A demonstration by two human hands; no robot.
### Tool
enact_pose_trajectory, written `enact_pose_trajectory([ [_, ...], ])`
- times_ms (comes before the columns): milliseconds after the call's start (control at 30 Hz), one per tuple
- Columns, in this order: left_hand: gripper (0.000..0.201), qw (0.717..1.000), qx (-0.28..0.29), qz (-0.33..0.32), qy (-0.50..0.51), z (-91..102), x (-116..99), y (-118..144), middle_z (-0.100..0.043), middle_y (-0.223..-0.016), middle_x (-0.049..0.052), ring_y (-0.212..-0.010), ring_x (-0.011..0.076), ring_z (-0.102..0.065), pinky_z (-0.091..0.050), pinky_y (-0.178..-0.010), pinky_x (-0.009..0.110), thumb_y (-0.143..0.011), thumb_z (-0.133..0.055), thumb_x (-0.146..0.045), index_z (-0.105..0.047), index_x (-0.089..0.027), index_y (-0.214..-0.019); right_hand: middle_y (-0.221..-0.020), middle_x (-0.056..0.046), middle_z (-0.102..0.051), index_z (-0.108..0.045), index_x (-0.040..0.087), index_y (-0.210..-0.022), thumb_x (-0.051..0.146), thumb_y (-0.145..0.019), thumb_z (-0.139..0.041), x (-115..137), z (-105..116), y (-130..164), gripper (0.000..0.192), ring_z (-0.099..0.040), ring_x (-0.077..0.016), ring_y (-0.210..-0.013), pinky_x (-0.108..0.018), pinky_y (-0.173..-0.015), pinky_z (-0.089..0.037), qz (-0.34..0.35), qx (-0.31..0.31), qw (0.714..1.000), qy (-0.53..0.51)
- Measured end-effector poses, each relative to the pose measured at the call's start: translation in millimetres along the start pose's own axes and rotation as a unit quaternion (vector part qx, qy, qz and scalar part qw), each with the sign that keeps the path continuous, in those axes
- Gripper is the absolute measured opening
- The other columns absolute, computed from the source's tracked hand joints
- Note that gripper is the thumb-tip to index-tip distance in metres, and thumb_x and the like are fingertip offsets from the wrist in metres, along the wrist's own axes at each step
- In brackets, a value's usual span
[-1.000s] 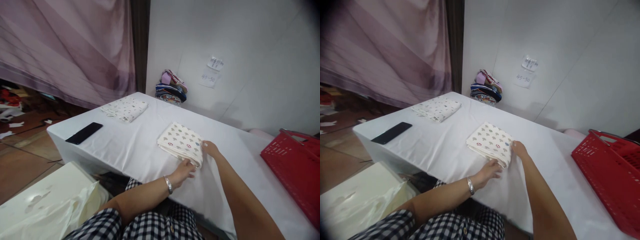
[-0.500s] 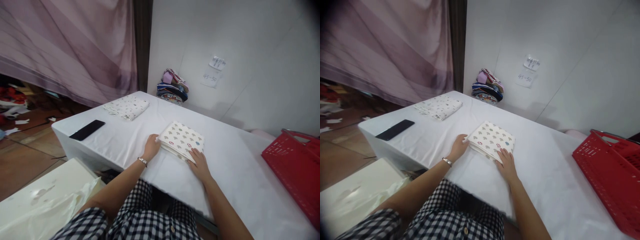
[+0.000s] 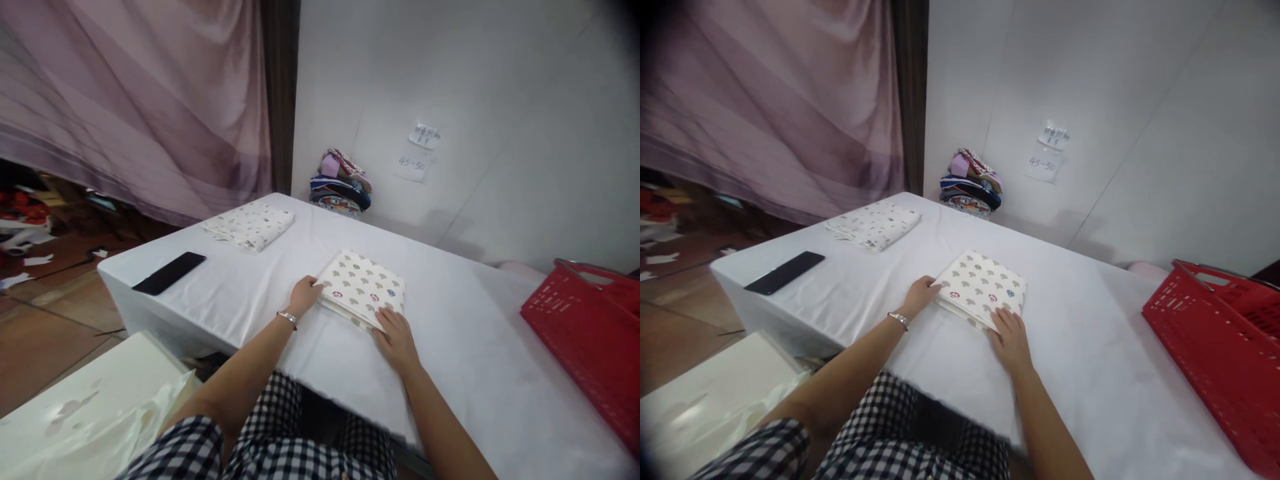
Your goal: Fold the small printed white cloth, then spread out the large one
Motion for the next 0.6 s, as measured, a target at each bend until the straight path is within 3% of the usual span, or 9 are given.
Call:
enact_pose_trajectory([
  [100,0.019,1.0,-0.017,0.006,0.014,0.8,3.2,-4.2,-0.069,-0.096,0.004,-0.086,0.0174,-0.061,-0.041,-0.07,0.024,-0.08,-0.056,-0.029,-0.063,-0.019,-0.094,-0.129,-0.008,-0.059,-0.06,0.024,-0.123,0.034,-0.089,-0.05,-0.4,0.8,-0.7,0.036,-0.051,-0.0254,-0.123,-0.048,-0.106,-0.034,-0.01,0.005,1.0,-0.014],
  [233,0.019,0.999,-0.008,0.012,-0.048,4.7,1.4,-4.3,-0.069,-0.094,0.006,-0.086,0.0203,-0.061,-0.041,-0.069,0.027,-0.082,-0.053,-0.032,-0.062,-0.02,-0.092,-0.127,-0.009,-0.06,-0.063,0.023,-0.119,0.036,-0.09,-0.049,-4.0,1.1,-1.7,0.035,-0.049,-0.0271,-0.125,-0.051,-0.106,-0.031,-0.037,0.006,0.998,-0.043],
  [433,0.036,0.991,0.014,-0.052,-0.122,1.1,-33.2,-20.5,-0.064,-0.111,0.01,-0.098,0.0231,-0.059,-0.041,-0.076,0.029,-0.084,-0.048,-0.048,-0.063,-0.019,-0.098,-0.126,-0.007,-0.061,-0.067,0.026,-0.112,0.039,-0.09,-0.049,-14.0,-1.0,-2.8,0.031,-0.046,-0.0283,-0.127,-0.055,-0.108,-0.028,-0.095,0.009,0.99,-0.107],
  [500,0.04,0.987,0.03,-0.061,-0.144,-6.3,-43.3,-28.9,-0.06,-0.116,0.013,-0.102,0.0248,-0.058,-0.041,-0.08,0.03,-0.083,-0.048,-0.051,-0.063,-0.017,-0.1,-0.132,-0.006,-0.056,-0.066,0.026,-0.113,0.043,-0.088,-0.05,-20.4,1.6,-0.9,0.034,-0.04,-0.0283,-0.132,-0.055,-0.109,-0.028,-0.119,-0.019,0.984,-0.13],
  [600,0.039,0.985,0.04,-0.058,-0.159,-15.2,-49.8,-37.9,-0.058,-0.118,0.015,-0.103,0.0263,-0.057,-0.041,-0.081,0.032,-0.083,-0.05,-0.048,-0.062,-0.016,-0.102,-0.145,-0.004,-0.041,-0.059,0.026,-0.124,0.047,-0.088,-0.048,-39.8,3.8,7.3,0.043,-0.03,-0.0278,-0.138,-0.053,-0.11,-0.029,-0.217,-0.067,0.959,-0.169],
])
Point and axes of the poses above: each hand's wrist, its own y-axis away from the middle knuckle, its own z-axis out of the back of the hand, x = y × z, the point moved 7 cm from there along -y, towards the middle knuckle
